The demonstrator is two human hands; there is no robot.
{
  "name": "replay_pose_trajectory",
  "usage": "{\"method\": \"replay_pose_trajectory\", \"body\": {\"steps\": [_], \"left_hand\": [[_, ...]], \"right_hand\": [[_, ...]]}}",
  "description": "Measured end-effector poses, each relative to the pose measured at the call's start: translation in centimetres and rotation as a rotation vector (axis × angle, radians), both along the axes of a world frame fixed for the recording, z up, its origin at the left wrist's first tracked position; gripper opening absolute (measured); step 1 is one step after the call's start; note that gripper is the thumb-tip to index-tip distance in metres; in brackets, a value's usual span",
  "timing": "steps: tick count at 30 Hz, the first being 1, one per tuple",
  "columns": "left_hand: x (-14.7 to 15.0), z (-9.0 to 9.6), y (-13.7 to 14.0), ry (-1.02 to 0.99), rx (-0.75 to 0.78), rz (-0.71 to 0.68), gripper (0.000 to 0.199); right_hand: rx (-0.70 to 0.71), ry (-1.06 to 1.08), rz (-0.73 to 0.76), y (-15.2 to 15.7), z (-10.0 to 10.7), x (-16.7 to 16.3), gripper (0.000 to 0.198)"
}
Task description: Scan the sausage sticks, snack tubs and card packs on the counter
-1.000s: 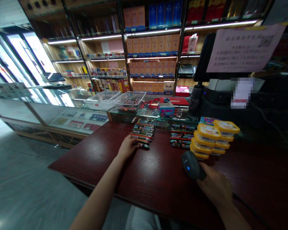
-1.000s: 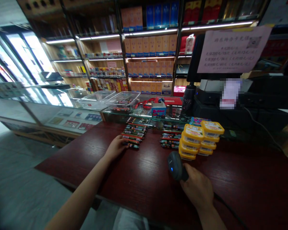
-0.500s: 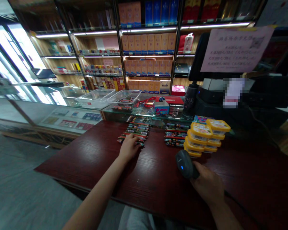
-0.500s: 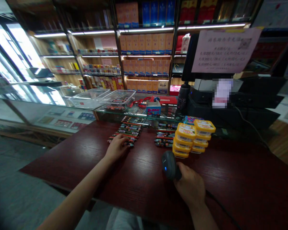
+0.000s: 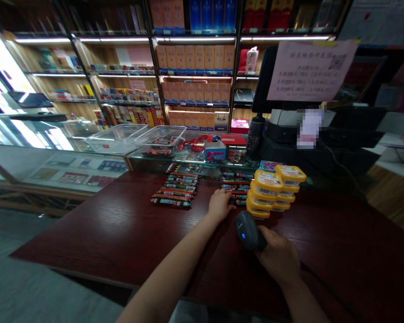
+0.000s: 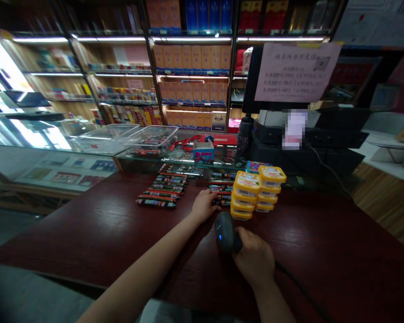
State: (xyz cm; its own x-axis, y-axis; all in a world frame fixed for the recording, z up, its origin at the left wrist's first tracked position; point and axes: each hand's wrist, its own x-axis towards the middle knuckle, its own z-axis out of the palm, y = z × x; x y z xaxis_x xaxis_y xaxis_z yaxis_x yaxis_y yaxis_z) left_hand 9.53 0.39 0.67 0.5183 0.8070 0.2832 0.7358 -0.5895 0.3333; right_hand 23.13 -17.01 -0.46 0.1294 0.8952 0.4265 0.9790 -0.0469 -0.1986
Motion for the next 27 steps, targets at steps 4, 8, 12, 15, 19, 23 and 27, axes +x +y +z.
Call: {"method": "replay_pose_trajectory", "body": {"steps": [4, 8, 12, 15, 19, 23, 27], "left_hand": [[-0.7, -0.3, 0.3, 0.012, -0.008, 0.051, 0.021], [-3.7, -0.7, 0.6, -0.060, -0.055, 0.151, 0.009], [-6.8, -1.2, 0.7, -0.451, -0.350, 0.177, 0.009], [-7.5, -1.4, 0.5, -0.771, -0.602, 0.171, 0.018], [-6.7, -1.4, 0.1, -1.007, -0.737, 0.224, 0.033], [-6.3, -1.1, -0.2, -1.234, -0.899, 0.279, 0.029], [-6.7, -0.8, -0.2, -1.370, -1.016, 0.244, 0.022]], "right_hand": [[-0.028, 0.012, 0.000, 0.0, 0.1, 0.0, 0.026], [-0.019, 0.023, -0.002, -0.1, 0.2, -0.1, 0.028], [-0.020, 0.021, -0.007, -0.1, 0.3, -0.2, 0.025], [-0.031, 0.016, 0.001, -0.1, 0.2, -0.2, 0.023], [-0.038, 0.010, 0.006, -0.1, 0.2, -0.2, 0.025], [-0.052, 0.063, -0.022, 0.0, 0.7, -0.1, 0.025], [-0.065, 0.256, -0.018, 0.2, 1.6, -0.1, 0.027]]}}
